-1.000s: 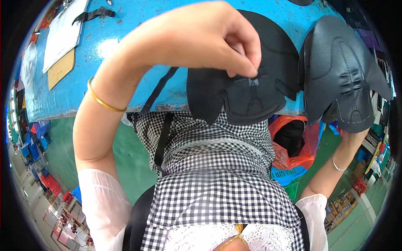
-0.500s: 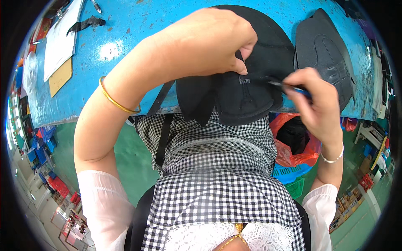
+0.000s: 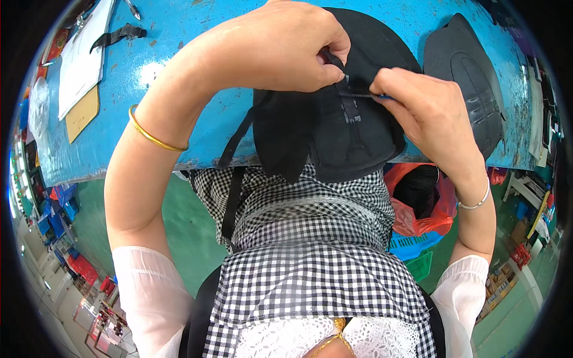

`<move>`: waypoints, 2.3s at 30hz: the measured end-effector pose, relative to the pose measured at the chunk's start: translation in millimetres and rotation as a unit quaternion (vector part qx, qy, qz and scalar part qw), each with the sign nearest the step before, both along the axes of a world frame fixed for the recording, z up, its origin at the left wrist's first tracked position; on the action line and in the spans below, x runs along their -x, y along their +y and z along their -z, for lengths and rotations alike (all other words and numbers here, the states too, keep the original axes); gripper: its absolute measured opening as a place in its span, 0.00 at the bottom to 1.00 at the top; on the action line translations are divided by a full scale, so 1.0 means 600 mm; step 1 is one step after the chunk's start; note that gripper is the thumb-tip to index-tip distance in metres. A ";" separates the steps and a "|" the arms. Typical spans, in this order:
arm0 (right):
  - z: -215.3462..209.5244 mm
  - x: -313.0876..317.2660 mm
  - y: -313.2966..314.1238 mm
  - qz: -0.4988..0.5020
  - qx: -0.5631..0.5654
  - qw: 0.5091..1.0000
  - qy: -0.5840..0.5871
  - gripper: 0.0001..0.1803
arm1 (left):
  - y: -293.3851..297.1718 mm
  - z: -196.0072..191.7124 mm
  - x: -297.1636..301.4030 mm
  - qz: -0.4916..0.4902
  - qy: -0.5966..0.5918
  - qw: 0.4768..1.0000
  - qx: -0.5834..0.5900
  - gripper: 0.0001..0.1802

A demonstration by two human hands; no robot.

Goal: The person trims excess thread and material from shoe upper components using small snips.

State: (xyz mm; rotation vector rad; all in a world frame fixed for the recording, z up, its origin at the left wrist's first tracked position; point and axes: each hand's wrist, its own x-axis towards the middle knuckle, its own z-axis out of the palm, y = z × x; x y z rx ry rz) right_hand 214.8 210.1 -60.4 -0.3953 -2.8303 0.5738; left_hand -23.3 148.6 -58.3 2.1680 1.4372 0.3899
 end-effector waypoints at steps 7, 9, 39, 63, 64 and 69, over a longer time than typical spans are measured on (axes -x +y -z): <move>-0.013 0.000 0.022 0.058 0.034 0.996 -0.059 0.11 | 0.010 -0.071 0.013 0.095 0.005 0.990 0.101 0.10; -0.011 0.003 0.026 0.082 0.024 0.993 -0.080 0.12 | 0.006 -0.076 0.008 0.076 -0.005 0.989 0.126 0.11; -0.043 -0.063 -0.025 0.451 0.423 0.675 0.402 0.18 | -0.046 -0.055 0.043 -0.072 -0.360 0.905 0.214 0.07; -0.002 -0.041 -0.039 0.008 0.028 0.999 -0.038 0.10 | -0.012 0.005 -0.032 0.036 0.061 0.994 -0.089 0.10; -0.004 -0.041 -0.038 0.009 0.027 0.999 -0.038 0.10 | -0.011 0.000 -0.029 0.037 0.060 0.993 -0.090 0.10; -0.002 -0.036 -0.008 -0.055 0.092 0.992 -0.062 0.09 | -0.011 -0.007 -0.013 -0.023 -0.035 0.996 0.081 0.11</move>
